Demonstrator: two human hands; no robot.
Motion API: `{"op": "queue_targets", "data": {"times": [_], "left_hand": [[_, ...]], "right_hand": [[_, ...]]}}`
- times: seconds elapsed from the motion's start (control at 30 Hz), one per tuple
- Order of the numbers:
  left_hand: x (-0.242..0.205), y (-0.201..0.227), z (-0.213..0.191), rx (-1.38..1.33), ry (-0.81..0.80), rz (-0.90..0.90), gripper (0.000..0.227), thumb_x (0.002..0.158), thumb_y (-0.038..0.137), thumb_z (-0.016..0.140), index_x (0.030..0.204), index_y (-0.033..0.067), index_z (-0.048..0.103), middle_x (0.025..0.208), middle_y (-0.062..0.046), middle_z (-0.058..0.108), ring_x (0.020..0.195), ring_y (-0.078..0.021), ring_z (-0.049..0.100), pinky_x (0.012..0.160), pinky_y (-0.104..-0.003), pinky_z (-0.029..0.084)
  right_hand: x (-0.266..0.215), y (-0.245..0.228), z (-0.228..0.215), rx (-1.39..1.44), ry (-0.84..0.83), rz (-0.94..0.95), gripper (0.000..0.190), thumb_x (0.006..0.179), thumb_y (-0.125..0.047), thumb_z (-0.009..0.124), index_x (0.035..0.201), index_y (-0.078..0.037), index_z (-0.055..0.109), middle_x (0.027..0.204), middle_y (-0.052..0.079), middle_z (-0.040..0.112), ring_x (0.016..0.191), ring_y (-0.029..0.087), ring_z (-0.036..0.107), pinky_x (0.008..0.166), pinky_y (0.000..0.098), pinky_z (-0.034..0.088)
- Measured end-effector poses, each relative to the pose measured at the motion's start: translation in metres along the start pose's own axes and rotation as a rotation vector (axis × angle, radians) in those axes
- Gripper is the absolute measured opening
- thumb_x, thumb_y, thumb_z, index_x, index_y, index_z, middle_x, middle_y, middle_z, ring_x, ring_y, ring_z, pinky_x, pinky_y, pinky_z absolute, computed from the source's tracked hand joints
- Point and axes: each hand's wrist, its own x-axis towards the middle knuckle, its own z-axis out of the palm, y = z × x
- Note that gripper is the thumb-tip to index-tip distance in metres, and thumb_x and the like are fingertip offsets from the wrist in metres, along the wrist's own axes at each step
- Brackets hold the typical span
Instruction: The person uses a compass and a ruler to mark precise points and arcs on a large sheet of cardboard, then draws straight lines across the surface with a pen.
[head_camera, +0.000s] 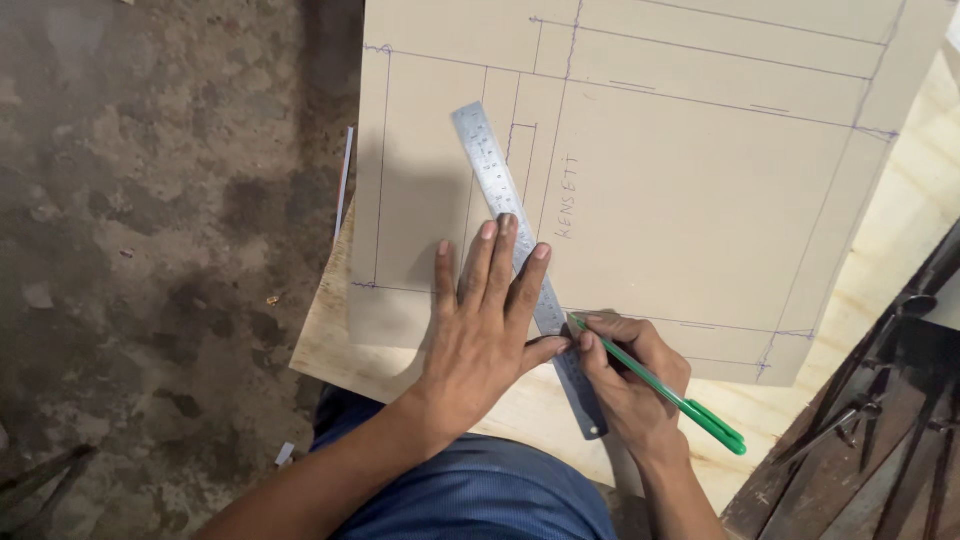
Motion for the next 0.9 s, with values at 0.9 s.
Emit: {"op": "queue_targets", "data": {"times": [0.9], "left_hand": [[0.001, -0.001, 0.009, -0.009, 0.006, -0.035, 0.107, 0.089, 0.07, 0.063, 0.164, 0.0057, 0.023, 0.169, -0.026, 0.014, 0.158, -0.0362, 0.003, 0.124, -0.068, 0.005]], "right_hand": [[0.004, 0.005, 0.003, -0.057, -0.007, -0.066, 0.012, 0.094, -0.002, 0.073, 0.097, 0.005, 0.063, 0.1, 0.021, 0.076, 0.095, 0.024, 0.077, 0.084, 0.0318, 0.064]]}}
